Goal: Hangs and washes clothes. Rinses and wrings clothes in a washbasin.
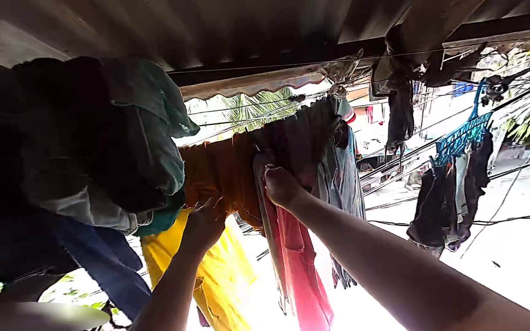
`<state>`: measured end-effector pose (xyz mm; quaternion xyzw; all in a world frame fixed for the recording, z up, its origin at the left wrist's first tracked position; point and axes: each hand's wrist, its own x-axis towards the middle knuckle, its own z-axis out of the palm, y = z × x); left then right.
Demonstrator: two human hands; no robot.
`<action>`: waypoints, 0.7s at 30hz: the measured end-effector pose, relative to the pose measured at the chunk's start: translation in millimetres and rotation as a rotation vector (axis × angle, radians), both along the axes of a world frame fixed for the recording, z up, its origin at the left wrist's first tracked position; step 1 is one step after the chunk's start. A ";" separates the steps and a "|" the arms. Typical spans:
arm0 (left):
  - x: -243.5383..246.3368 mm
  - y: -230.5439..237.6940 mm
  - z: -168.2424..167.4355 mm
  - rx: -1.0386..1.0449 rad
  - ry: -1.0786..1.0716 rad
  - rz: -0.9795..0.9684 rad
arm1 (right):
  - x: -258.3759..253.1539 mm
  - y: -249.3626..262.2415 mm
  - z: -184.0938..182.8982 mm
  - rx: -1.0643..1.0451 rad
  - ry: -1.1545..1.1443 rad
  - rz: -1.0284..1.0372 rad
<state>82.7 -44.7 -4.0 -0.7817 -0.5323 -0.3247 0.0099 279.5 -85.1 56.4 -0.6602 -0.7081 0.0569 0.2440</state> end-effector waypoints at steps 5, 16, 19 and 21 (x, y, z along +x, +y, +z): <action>-2.2 -15.2 -25.0 -0.092 -0.016 0.047 | -5.7 12.3 -0.7 0.006 0.001 0.018; -19.7 -44.7 -81.9 -0.074 -0.092 0.004 | -14.1 15.7 12.9 0.069 -0.080 0.001; -21.5 -54.4 -91.2 -0.078 -0.110 0.026 | -19.6 16.3 10.7 -0.025 -0.114 -0.026; -23.9 -61.1 -98.4 -0.086 -0.125 0.025 | -16.1 16.8 14.1 -0.050 -0.027 -0.032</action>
